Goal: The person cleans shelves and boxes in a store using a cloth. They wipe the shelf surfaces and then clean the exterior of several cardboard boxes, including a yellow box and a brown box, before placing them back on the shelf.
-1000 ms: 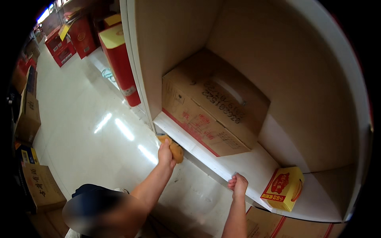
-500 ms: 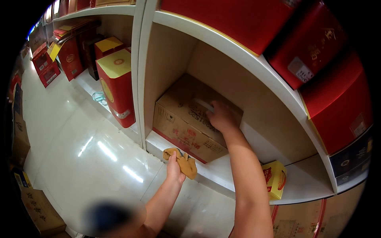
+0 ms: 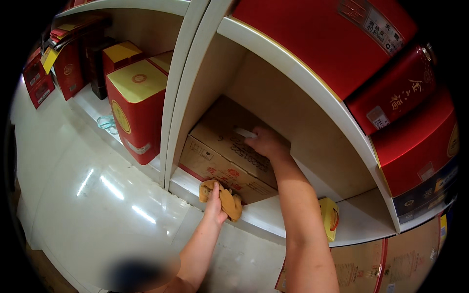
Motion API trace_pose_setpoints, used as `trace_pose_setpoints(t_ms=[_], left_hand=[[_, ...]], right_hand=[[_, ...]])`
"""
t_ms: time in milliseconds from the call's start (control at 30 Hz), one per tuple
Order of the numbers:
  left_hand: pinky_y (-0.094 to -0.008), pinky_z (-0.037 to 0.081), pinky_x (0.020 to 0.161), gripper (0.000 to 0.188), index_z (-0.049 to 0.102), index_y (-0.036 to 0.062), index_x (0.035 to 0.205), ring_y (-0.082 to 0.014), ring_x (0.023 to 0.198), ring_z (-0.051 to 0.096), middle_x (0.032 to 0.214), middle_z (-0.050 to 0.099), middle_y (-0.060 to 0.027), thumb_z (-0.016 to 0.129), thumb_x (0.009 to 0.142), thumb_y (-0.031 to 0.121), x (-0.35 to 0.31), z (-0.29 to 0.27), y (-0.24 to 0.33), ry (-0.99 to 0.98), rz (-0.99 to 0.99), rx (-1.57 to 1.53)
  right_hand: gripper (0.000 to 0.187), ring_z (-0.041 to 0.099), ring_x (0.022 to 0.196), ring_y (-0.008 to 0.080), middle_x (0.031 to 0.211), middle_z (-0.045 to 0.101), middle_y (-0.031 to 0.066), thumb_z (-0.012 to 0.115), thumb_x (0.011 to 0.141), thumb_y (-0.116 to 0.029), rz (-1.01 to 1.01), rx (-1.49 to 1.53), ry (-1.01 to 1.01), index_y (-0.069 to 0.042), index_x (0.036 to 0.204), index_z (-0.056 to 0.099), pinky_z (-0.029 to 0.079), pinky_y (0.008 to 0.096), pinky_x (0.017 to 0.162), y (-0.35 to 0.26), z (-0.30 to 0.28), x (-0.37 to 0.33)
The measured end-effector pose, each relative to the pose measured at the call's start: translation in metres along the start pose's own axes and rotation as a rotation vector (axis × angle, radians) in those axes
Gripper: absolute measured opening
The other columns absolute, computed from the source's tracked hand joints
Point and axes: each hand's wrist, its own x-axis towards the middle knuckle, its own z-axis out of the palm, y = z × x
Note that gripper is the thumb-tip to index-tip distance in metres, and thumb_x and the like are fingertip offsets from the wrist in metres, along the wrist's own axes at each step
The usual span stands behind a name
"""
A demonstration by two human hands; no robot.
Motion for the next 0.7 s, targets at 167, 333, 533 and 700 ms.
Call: trace_pose_setpoints(t_ms=[167, 333, 533, 700], left_hand=[[-0.044, 0.046, 0.083, 0.055, 0.033, 0.0151, 0.124, -0.022, 0.1, 0.049, 0.113, 0.047, -0.0051, 0.058, 0.083, 0.043, -0.009, 0.011, 0.007, 0.024, 0.01, 0.04], [-0.0414, 0.04, 0.093, 0.069, 0.021, 0.0163, 0.133, -0.0219, 0.115, 0.041, 0.128, 0.038, -0.0049, 0.059, 0.082, 0.042, -0.018, 0.017, 0.005, -0.073, -0.015, 0.087], [-0.0405, 0.034, 0.099, 0.076, 0.008, 0.0183, 0.137, -0.0226, 0.123, 0.034, 0.137, 0.029, -0.0066, 0.056, 0.084, 0.043, -0.035, 0.004, -0.013, -0.104, 0.09, 0.128], [-0.0442, 0.035, 0.098, 0.071, 0.011, 0.0201, 0.136, -0.0262, 0.123, 0.033, 0.139, 0.025, -0.0083, 0.05, 0.085, 0.05, -0.051, -0.009, -0.016, 0.042, 0.089, 0.145]], right_hand=[[0.04, 0.06, 0.074, 0.0209, 0.078, 0.062, 0.011, 0.061, 0.077, -0.041, 0.03, 0.001, -0.004, -0.005, 0.095, 0.061, 0.045, 0.0329, 0.072, -0.02, -0.005, -0.011], [0.035, 0.055, 0.067, 0.0146, 0.072, 0.06, 0.0072, 0.062, 0.079, -0.037, 0.027, 0.057, -0.008, -0.004, 0.09, 0.06, 0.044, 0.0303, 0.065, -0.019, -0.005, -0.028], [0.03, 0.051, 0.064, 0.0086, 0.069, 0.058, 0.0026, 0.065, 0.079, -0.032, 0.025, 0.211, -0.057, -0.003, 0.084, 0.059, 0.042, 0.026, 0.061, -0.023, -0.006, -0.066], [0.041, 0.058, 0.069, 0.0176, 0.076, 0.062, 0.0105, 0.063, 0.078, -0.035, 0.186, 0.258, -0.124, 0.002, 0.096, 0.058, 0.046, 0.032, 0.068, -0.05, -0.027, -0.107]])
